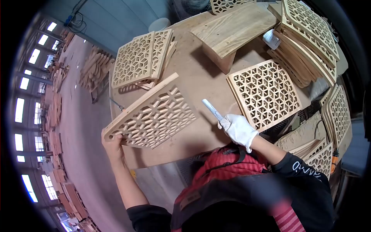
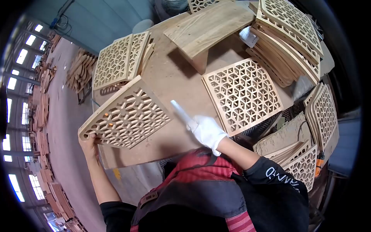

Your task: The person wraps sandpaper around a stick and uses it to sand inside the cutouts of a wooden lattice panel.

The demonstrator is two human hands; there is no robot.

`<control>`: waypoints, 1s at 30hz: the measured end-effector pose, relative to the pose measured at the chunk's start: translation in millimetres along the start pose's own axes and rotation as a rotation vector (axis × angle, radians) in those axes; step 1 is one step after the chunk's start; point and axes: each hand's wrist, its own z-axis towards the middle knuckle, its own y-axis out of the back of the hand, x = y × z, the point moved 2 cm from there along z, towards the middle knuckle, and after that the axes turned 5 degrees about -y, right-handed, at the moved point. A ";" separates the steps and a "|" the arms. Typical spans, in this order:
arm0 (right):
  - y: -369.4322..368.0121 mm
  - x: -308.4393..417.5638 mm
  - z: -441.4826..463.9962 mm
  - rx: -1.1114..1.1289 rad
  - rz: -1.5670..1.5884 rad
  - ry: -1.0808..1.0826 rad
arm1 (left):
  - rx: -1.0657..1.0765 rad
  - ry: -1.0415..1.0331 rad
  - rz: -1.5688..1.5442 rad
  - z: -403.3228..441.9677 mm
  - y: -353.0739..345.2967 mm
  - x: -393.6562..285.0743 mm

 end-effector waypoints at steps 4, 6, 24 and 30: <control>3.4 5.8 -0.8 -0.033 -0.093 -0.060 | -0.006 0.044 -0.046 -7.0 2.5 7.3; 3.7 8.1 0.6 -0.040 -0.094 -0.088 | -0.020 0.057 -0.062 -9.3 3.6 13.9; -5.8 -15.2 27.5 -0.111 -0.158 -0.144 | -0.132 -0.011 -0.096 -32.5 -30.6 -0.4; 0.0 -4.5 22.4 -0.136 0.242 -0.422 | -0.135 -0.074 -0.082 -39.6 -41.1 -28.7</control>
